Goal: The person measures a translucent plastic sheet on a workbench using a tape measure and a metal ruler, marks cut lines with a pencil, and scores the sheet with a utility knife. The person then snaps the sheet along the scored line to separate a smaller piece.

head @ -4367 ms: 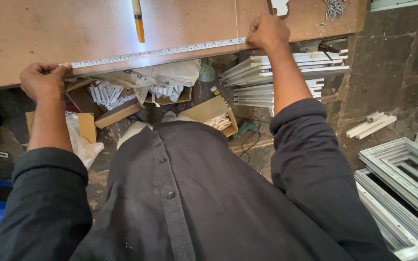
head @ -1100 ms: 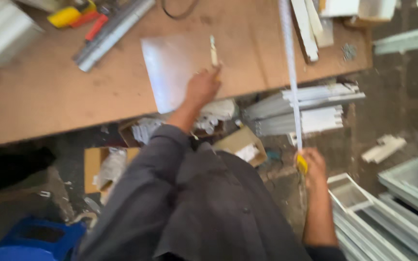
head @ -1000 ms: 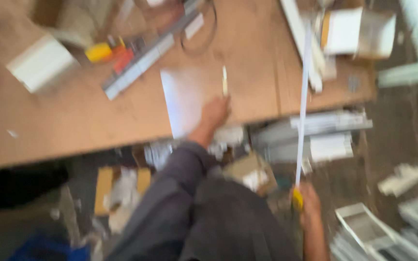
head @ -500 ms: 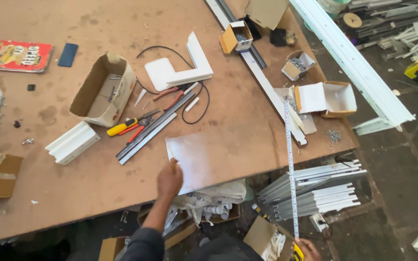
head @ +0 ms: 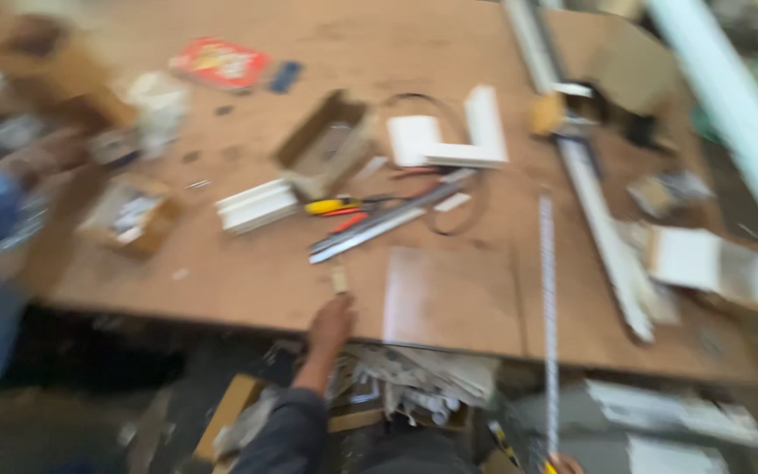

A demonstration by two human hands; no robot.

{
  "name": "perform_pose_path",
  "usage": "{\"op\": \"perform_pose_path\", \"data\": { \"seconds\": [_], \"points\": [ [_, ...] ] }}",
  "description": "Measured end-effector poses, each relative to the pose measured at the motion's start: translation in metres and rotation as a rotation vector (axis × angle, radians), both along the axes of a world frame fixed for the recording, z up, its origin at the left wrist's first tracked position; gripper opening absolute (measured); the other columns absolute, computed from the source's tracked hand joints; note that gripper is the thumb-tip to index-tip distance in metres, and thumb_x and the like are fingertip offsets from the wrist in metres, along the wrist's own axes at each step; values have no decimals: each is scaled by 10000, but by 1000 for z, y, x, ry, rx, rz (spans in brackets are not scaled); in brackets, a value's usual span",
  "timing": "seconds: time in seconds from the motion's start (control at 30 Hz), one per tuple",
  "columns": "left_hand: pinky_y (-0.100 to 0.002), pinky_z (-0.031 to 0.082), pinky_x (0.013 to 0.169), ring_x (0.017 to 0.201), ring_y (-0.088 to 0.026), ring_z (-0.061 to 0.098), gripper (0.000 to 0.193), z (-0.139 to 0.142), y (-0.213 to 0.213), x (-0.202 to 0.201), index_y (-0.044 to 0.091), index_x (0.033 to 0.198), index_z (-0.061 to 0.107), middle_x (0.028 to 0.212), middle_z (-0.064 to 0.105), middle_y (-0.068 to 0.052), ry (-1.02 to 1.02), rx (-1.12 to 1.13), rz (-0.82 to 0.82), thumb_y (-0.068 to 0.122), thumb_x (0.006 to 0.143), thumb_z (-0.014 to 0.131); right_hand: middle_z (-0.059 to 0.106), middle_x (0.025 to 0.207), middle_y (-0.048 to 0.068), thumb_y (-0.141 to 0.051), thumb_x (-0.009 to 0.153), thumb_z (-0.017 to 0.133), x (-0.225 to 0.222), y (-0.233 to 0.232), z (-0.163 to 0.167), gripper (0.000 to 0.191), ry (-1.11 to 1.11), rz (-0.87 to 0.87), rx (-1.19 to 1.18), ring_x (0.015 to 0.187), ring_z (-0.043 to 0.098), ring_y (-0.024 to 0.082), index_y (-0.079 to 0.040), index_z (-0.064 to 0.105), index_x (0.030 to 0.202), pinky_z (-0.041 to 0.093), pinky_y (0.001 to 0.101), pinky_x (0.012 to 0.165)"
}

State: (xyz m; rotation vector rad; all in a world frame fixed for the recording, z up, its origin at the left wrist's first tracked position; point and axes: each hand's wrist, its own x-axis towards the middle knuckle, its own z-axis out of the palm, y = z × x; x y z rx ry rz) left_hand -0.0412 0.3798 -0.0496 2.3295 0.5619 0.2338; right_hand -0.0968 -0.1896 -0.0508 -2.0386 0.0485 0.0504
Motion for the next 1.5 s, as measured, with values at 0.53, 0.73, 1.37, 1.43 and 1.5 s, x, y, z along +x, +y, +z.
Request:
{"op": "perform_pose_path", "data": {
  "seconds": [0.53,0.73,1.37,1.43,1.5],
  "points": [
    [-344,549,703,771,-154,613,433,6,-36,44,40,1109,665,863,646,-34,-245,-1284,316,422,1102,462,649,703,31,-256,876,765,40,32,42,231,417,224,-229,661,575,122,-28,757,910,471,312,590],
    [-251,432,515,603,-77,517,209,20,-41,25,115,921,705,726,546,55,-285,-1175,627,319,939,746,616,649,-8,-266,850,783,65,-32,58,227,479,356,-157,608,522,100,-43,762,890,431,297,549],
    [-271,432,572,631,-108,539,378,28,-232,34,109,874,651,738,607,-1,-336,-1110,527,436,1062,634,766,1001,116,-356,861,750,360,-139,118,409,267,794,-617,883,709,188,-54,733,1136,543,376,814],
    [-241,501,625,718,-76,656,209,21,-254,11,153,933,693,808,684,23,-263,-1193,672,356,969,659,746,826,64,-272,932,676,385,-127,118,266,447,894,-415,769,667,145,-28,765,992,545,323,724],
    [-249,478,629,728,-80,611,243,11,-275,-23,132,1001,726,848,688,10,-209,-1072,696,369,981,680,697,790,38,-225,932,684,406,-107,114,228,443,906,-391,734,622,134,-17,756,992,518,316,685]
  ]
}}
